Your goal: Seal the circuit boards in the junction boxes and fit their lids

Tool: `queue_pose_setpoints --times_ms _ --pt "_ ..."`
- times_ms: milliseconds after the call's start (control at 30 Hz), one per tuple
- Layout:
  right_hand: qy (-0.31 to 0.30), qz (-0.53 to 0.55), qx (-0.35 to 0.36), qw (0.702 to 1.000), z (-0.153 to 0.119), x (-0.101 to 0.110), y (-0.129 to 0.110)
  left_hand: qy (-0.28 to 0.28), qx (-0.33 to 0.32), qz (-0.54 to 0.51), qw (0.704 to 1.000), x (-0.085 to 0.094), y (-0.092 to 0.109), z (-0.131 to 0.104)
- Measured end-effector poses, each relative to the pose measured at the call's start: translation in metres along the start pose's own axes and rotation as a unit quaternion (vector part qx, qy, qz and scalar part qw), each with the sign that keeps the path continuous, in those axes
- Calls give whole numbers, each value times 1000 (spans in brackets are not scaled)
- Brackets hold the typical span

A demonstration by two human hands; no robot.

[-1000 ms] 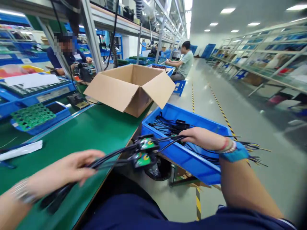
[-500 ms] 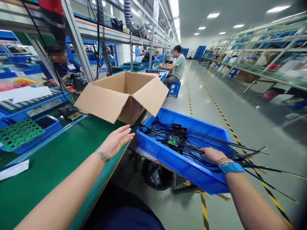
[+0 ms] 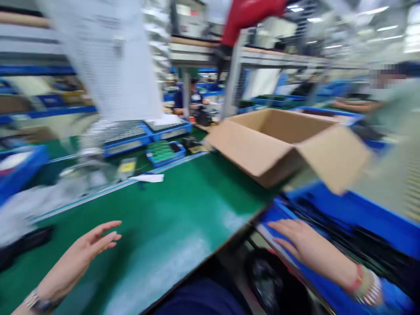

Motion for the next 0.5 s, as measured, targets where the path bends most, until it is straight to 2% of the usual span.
queue_pose_setpoints --times_ms 100,200,267,333,433,500 --pt "4 68 176 982 76 -39 -68 105 59 -38 992 71 -34 -49" --pt "-32 114 324 939 138 -62 -159 256 102 -51 960 122 -64 -116" --pt "-65 141 417 896 161 -68 -226 333 117 -49 935 139 -73 -166" --pt "-105 163 511 837 171 -70 -290 389 126 -31 912 148 -73 -213" --pt "-158 189 618 747 168 -77 -371 461 127 42 877 160 -59 -277" --pt "-174 214 659 700 163 -84 -412 515 130 120 839 177 -46 -318"
Point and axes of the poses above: each hand's wrist, its own z-axis towards the middle knuckle, its own x-axis out of the back of the hand, y = z × x, the point moved 1 cm from there along z, towards the middle knuckle, and after that the axes turned 5 degrees about y, right-handed, at the moved point
